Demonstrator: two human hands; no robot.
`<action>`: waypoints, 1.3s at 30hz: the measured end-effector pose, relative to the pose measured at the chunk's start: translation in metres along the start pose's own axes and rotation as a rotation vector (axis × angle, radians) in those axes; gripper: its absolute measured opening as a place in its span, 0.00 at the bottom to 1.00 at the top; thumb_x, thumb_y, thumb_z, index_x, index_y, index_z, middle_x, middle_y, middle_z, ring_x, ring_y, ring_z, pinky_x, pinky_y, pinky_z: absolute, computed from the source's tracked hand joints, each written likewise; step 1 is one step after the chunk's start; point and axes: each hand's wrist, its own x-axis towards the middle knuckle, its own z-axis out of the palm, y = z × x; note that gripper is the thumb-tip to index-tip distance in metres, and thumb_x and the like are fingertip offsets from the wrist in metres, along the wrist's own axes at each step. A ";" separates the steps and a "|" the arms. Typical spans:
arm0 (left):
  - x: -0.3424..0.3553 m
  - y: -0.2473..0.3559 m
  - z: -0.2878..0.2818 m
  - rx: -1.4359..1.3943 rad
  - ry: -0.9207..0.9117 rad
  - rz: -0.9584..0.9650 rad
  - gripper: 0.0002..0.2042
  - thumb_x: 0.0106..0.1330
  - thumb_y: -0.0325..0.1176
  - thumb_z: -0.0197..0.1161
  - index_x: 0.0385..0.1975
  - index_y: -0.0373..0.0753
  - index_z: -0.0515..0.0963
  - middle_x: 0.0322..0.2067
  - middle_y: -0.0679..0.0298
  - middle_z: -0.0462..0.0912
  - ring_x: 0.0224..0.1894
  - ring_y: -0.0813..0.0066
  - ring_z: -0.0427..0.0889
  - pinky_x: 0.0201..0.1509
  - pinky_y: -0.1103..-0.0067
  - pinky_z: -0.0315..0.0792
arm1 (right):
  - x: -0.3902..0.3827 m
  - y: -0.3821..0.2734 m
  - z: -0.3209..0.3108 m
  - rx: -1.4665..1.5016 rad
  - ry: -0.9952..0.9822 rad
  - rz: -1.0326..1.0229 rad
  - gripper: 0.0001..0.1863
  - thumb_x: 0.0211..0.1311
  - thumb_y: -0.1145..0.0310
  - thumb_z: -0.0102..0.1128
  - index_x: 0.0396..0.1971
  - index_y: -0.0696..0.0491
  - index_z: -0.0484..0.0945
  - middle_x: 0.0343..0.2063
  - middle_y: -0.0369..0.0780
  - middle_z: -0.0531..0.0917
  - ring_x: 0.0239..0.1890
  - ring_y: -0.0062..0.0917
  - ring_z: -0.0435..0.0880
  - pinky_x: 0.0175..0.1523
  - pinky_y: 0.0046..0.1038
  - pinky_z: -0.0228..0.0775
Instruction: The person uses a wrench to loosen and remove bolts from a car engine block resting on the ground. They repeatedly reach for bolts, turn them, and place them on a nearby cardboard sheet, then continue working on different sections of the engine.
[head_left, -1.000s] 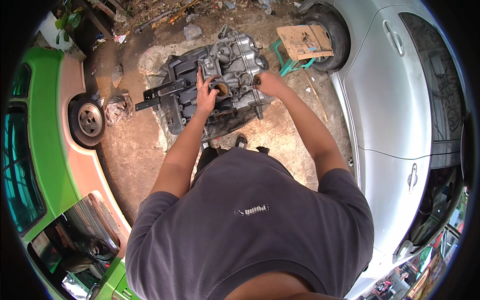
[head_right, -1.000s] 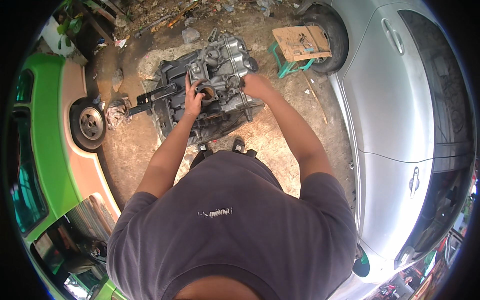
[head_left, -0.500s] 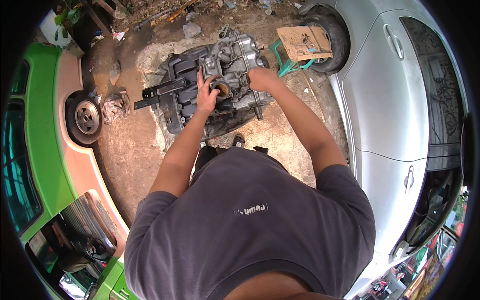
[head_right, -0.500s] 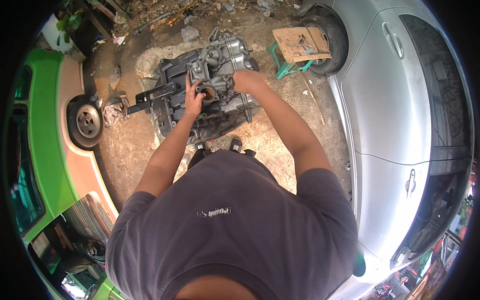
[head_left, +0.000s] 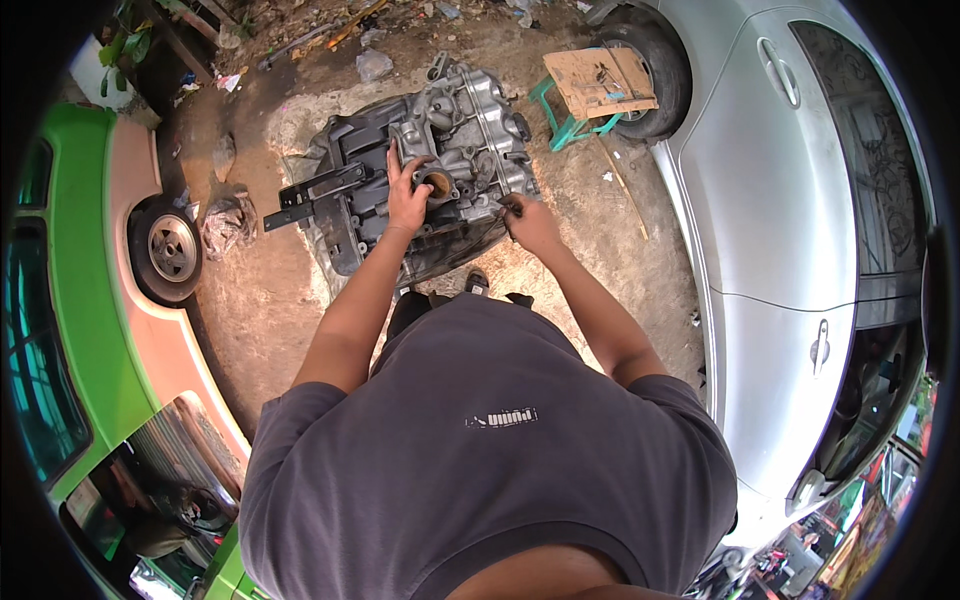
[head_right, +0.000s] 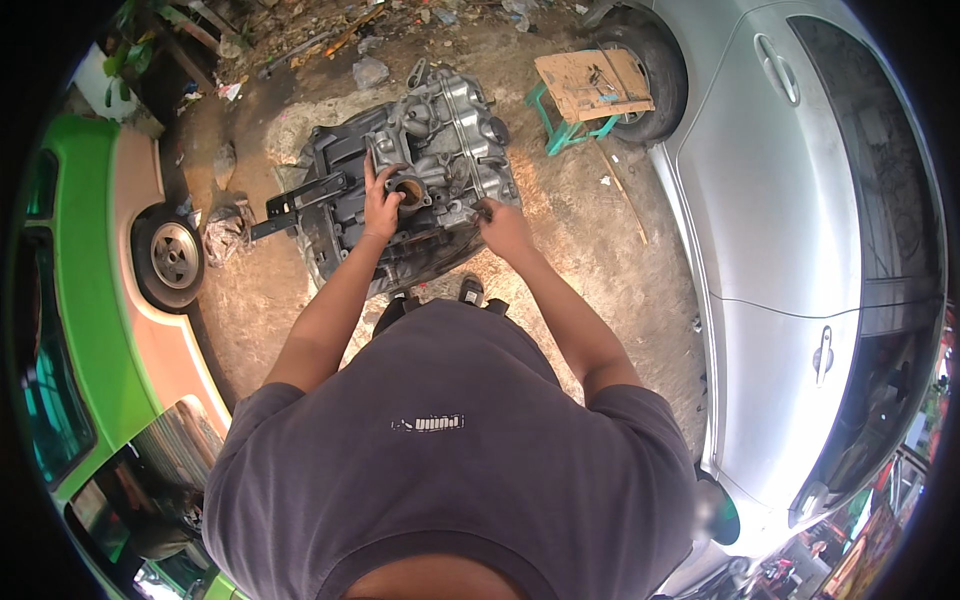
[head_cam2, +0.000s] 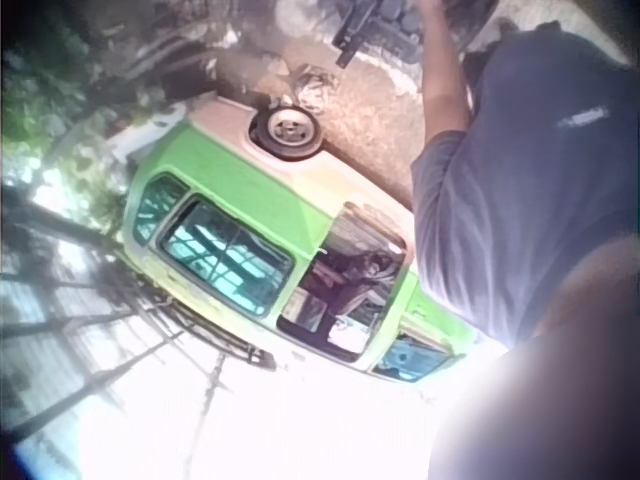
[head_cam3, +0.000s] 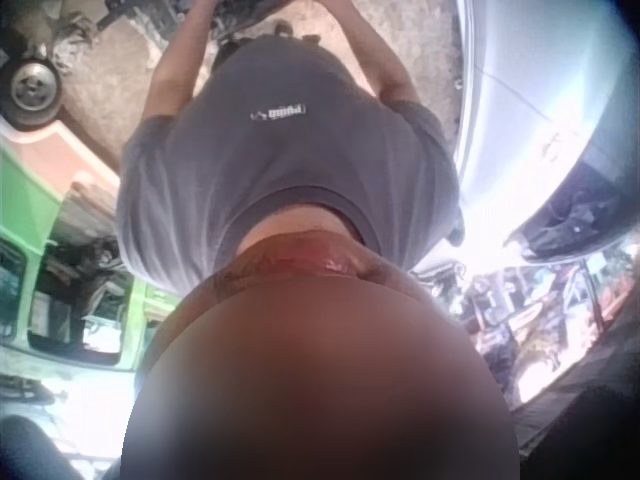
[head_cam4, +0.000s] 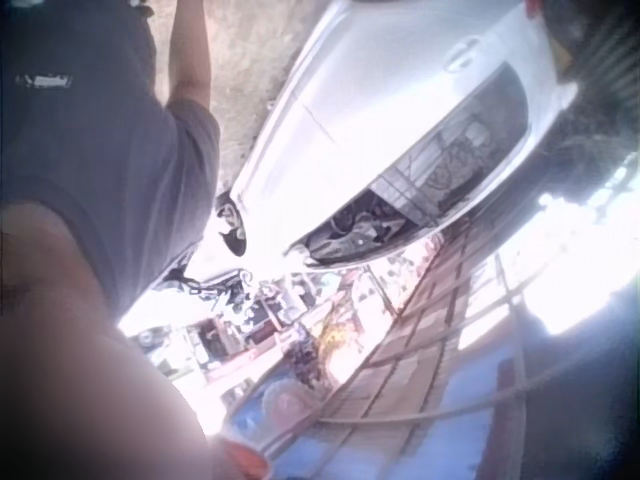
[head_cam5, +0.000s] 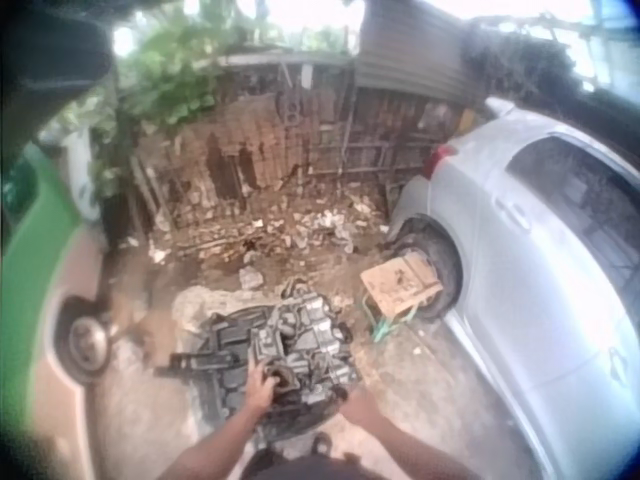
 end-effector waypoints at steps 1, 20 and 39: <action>0.001 0.000 0.000 -0.015 -0.004 -0.002 0.24 0.48 0.34 0.56 0.49 0.45 0.78 0.72 0.50 0.46 0.74 0.47 0.43 0.72 0.63 0.51 | 0.003 -0.001 -0.008 -0.021 0.026 0.030 0.16 0.61 0.62 0.59 0.46 0.50 0.79 0.36 0.49 0.84 0.41 0.45 0.83 0.46 0.41 0.74; 0.000 0.000 0.000 -0.014 0.006 -0.007 0.24 0.48 0.35 0.58 0.50 0.45 0.78 0.71 0.46 0.48 0.73 0.43 0.45 0.72 0.61 0.51 | 0.096 -0.058 -0.061 -0.530 -0.370 -0.207 0.13 0.52 0.67 0.55 0.36 0.53 0.84 0.38 0.47 0.84 0.44 0.41 0.83 0.49 0.42 0.75; -0.002 0.001 -0.001 0.047 -0.006 0.025 0.23 0.52 0.37 0.54 0.51 0.47 0.78 0.69 0.39 0.49 0.73 0.42 0.47 0.69 0.62 0.55 | -0.011 0.004 -0.005 -0.103 -0.023 -0.006 0.14 0.62 0.61 0.56 0.45 0.47 0.80 0.34 0.47 0.84 0.37 0.44 0.83 0.43 0.42 0.75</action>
